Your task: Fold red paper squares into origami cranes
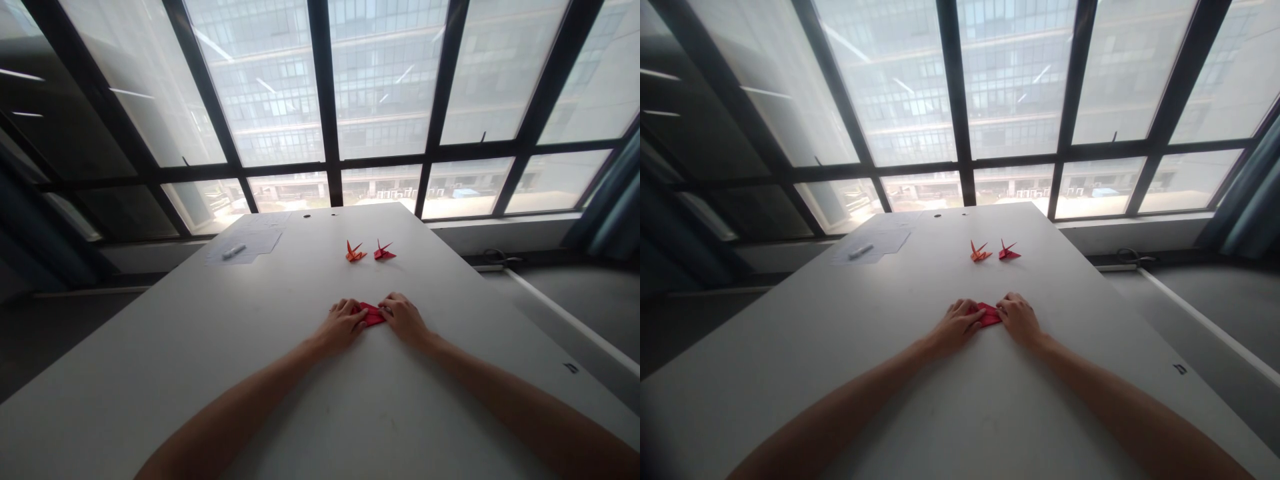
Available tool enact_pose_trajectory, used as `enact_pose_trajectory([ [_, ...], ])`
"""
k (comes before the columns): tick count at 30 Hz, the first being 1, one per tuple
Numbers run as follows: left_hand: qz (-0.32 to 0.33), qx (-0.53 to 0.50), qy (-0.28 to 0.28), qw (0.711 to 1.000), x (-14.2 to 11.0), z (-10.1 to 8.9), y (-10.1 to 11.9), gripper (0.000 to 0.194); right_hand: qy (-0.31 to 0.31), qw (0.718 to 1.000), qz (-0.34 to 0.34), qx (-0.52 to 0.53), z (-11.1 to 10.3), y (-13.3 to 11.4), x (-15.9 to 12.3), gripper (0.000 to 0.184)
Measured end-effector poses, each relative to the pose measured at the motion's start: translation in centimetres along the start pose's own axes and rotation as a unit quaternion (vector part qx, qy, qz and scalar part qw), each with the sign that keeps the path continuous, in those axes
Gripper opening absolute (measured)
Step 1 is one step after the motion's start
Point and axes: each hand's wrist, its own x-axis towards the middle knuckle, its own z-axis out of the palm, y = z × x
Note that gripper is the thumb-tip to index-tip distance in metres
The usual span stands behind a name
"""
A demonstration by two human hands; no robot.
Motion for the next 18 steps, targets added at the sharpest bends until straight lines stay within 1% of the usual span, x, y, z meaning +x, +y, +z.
enact_pose_trajectory([
  [3,-0.008,-0.005,0.009,1.000,0.17,-0.02,-0.13,0.033,-0.017,1.000,0.005,-0.015,-0.08,-0.42,-0.03,0.019],
  [7,-0.021,-0.039,0.027,0.999,0.41,0.29,-0.49,0.032,-0.032,0.999,0.010,-0.024,-0.04,-0.73,0.02,0.020],
  [14,-0.041,-0.092,0.034,0.994,0.38,0.74,-0.84,0.028,-0.033,0.999,0.013,-0.021,0.08,-0.93,0.08,0.016],
  [18,-0.034,-0.112,0.044,0.992,0.40,0.78,-0.94,0.027,-0.031,0.999,0.011,-0.019,0.05,-1.07,0.04,0.014],
])
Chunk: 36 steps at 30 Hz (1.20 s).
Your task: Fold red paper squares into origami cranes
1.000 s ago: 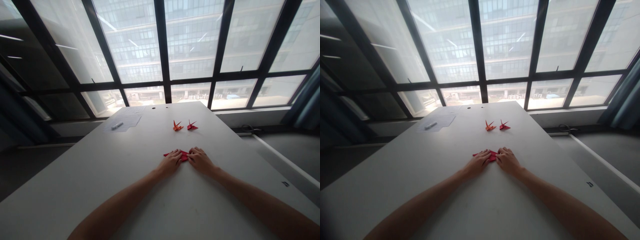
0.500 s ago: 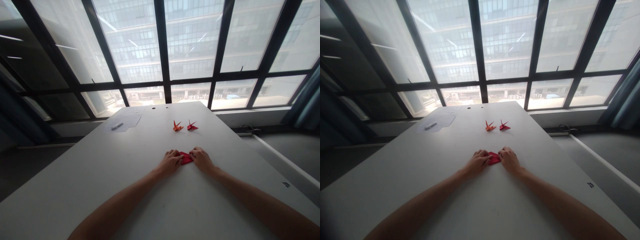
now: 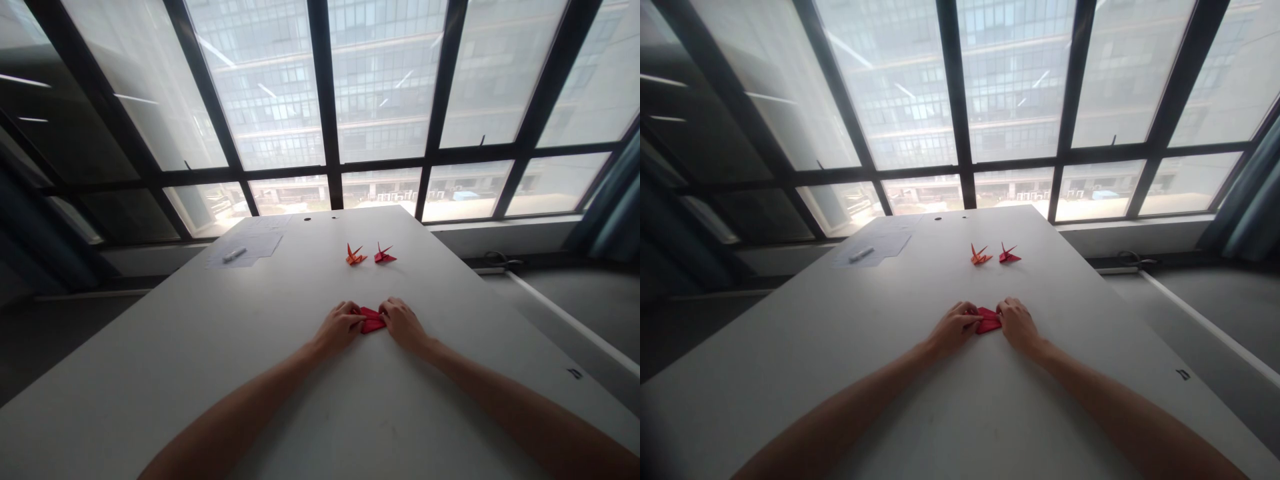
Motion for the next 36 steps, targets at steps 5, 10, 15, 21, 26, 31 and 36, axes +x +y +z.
enact_pose_trajectory([
  [5,0.014,0.009,-0.002,1.000,0.0,-0.1,0.2,0.027,-0.001,1.000,-0.005,-0.024,-0.2,-0.3,-0.3,0.017],
  [10,0.013,0.017,-0.016,1.000,0.0,-0.4,0.6,0.027,-0.005,0.998,-0.009,-0.065,-0.2,-0.6,-0.6,0.024],
  [15,0.017,0.022,-0.026,0.999,0.0,-0.5,0.6,0.027,-0.032,0.996,0.011,-0.083,-0.1,-0.7,-0.6,0.021],
  [21,0.038,0.026,-0.004,0.999,0.1,0.0,0.0,0.026,-0.027,0.999,0.018,-0.042,0.2,-0.4,-0.6,0.019],
  [26,0.029,0.022,0.002,0.999,0.1,0.0,0.0,0.026,-0.012,0.999,0.011,-0.034,0.2,-0.3,-0.6,0.017],
  [31,0.012,0.041,-0.002,0.999,0.1,-0.2,0.3,0.025,-0.012,1.000,-0.009,-0.010,-0.3,-0.5,-0.7,0.019],
  [36,0.053,0.038,-0.012,0.998,0.1,-0.2,0.4,0.024,-0.008,0.998,-0.051,-0.042,-0.9,-0.5,-0.6,0.022],
])
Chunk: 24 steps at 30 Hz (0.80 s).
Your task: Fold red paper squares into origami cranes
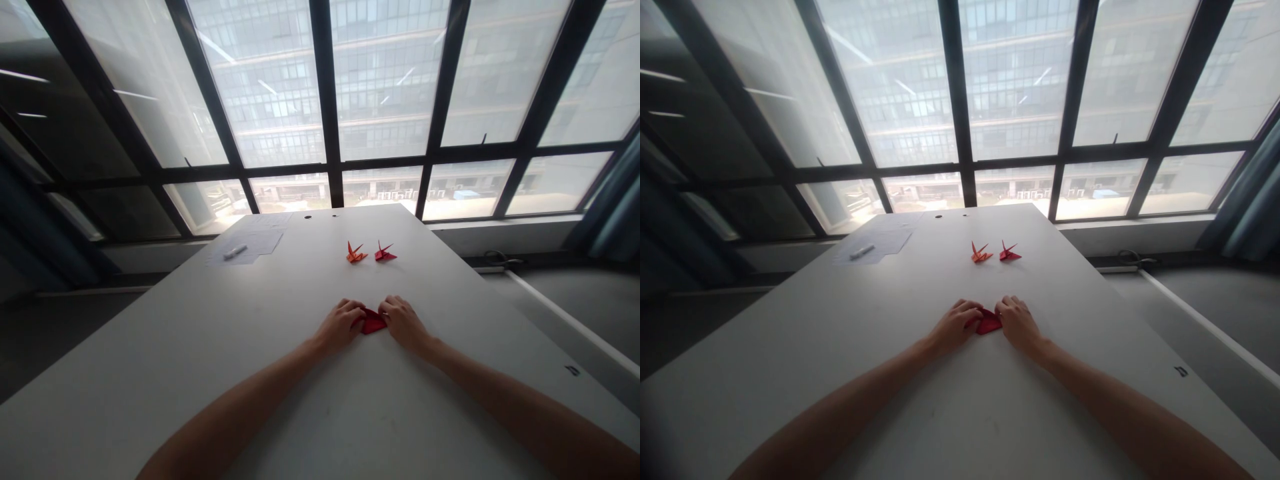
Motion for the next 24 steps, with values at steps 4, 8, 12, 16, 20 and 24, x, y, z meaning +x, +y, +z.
enact_pose_trajectory([
  [4,-0.011,0.023,-0.004,1.000,-0.2,-0.1,0.3,0.037,-0.026,0.998,-0.048,-0.039,-0.8,0.1,-0.3,0.025],
  [8,0.001,0.054,-0.025,0.998,-0.3,-0.2,0.6,0.036,-0.037,0.992,-0.089,-0.080,-1.7,-0.2,-0.8,0.026],
  [12,0.007,0.068,-0.036,0.997,-0.4,-0.4,0.7,0.027,-0.046,0.989,-0.109,-0.089,-2.0,-0.7,-1.2,0.024],
  [16,0.003,0.074,-0.037,0.997,-0.4,-0.4,0.6,0.027,-0.048,0.992,-0.092,-0.077,-1.7,-1.1,-1.4,0.025],
  [20,-0.004,0.074,-0.033,0.997,-0.4,-0.2,0.5,0.031,-0.027,0.998,-0.034,-0.050,-1.4,-0.6,-1.1,0.023],
  [24,-0.021,0.059,-0.023,0.998,-0.5,0.0,0.3,0.043,-0.022,1.000,-0.009,-0.007,-1.2,0.2,-0.9,0.019],
])
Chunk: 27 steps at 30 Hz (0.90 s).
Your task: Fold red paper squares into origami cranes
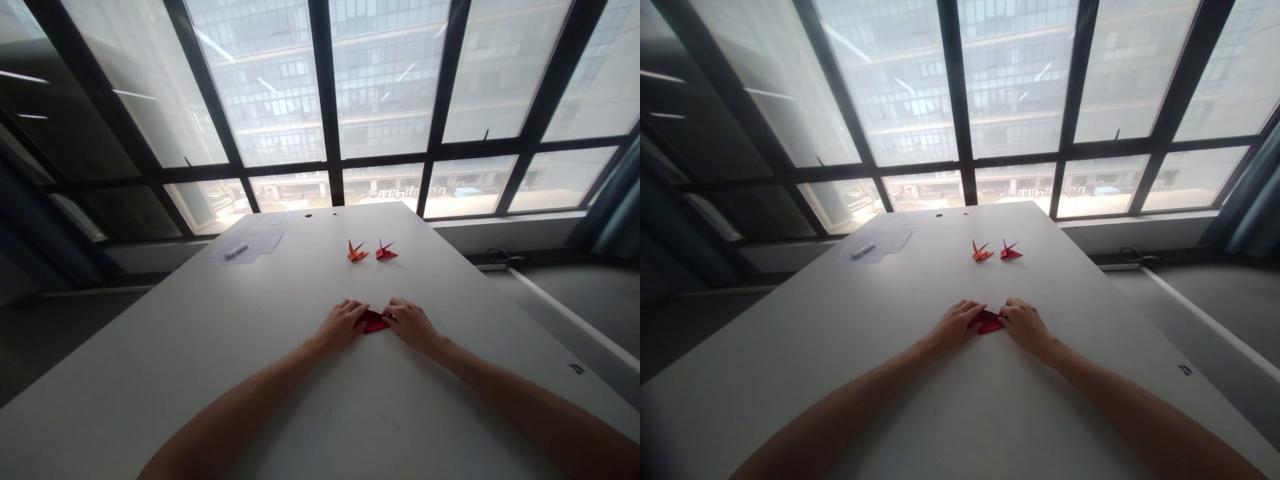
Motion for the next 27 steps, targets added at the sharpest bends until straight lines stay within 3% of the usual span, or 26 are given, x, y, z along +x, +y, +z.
enact_pose_trajectory([
  [10,-0.028,-0.055,0.018,0.998,0.4,0.5,-0.8,0.035,0.005,0.999,0.007,0.040,0.6,0.5,0.3,0.023],
  [17,-0.082,-0.046,0.059,0.994,0.5,0.6,-1.1,0.024,0.018,0.993,-0.016,0.118,1.0,0.6,0.6,0.014],
  [27,-0.074,-0.033,0.046,0.996,0.5,0.2,-0.7,0.018,0.029,0.988,-0.022,0.150,1.4,0.4,0.7,0.016],
])
